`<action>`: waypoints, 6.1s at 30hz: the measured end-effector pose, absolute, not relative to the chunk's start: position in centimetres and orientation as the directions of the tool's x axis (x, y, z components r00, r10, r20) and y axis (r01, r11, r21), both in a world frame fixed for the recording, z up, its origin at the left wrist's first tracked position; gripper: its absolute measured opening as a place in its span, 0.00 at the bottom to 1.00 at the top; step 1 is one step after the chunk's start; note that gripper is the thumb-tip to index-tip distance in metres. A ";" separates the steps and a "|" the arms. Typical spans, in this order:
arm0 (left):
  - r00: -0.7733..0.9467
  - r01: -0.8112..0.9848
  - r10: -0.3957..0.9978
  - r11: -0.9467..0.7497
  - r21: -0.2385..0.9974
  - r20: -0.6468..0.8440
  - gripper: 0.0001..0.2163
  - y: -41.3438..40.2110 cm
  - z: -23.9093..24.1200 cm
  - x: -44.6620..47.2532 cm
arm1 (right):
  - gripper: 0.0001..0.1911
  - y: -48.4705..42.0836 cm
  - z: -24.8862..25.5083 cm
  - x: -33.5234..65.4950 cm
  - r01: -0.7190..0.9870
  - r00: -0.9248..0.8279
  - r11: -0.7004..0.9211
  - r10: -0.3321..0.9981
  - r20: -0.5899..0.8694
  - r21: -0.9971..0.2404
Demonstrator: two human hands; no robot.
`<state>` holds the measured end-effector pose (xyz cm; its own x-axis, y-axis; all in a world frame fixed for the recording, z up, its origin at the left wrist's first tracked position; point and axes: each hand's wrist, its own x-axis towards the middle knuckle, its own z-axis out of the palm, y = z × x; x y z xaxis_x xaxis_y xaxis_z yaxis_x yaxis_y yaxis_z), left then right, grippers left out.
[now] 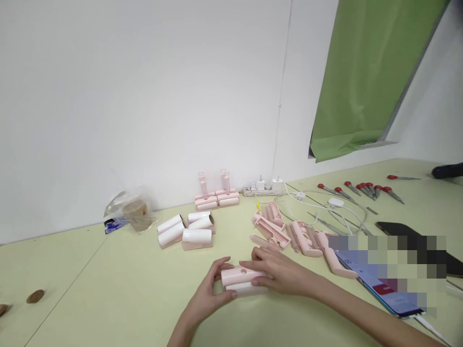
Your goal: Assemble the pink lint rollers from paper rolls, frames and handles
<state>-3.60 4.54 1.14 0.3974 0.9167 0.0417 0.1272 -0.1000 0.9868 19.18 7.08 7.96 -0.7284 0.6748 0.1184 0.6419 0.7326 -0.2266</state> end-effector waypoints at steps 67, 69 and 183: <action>0.223 0.380 0.975 -0.084 0.921 -0.003 0.33 4.0 2.3 -2.8 | 0.45 11.2 12.1 21.5 0.637 -0.665 0.492 0.740 -0.100 -0.594; 0.169 0.327 0.979 -0.160 0.931 0.109 0.40 4.6 3.7 -2.2 | 0.36 10.6 8.6 23.1 0.631 -0.635 0.464 0.769 -0.070 -0.622; -0.358 0.412 0.890 -0.119 0.903 0.281 0.13 10.7 -0.6 -9.6 | 0.22 17.7 8.7 12.4 0.411 -0.494 0.677 0.728 0.475 -0.610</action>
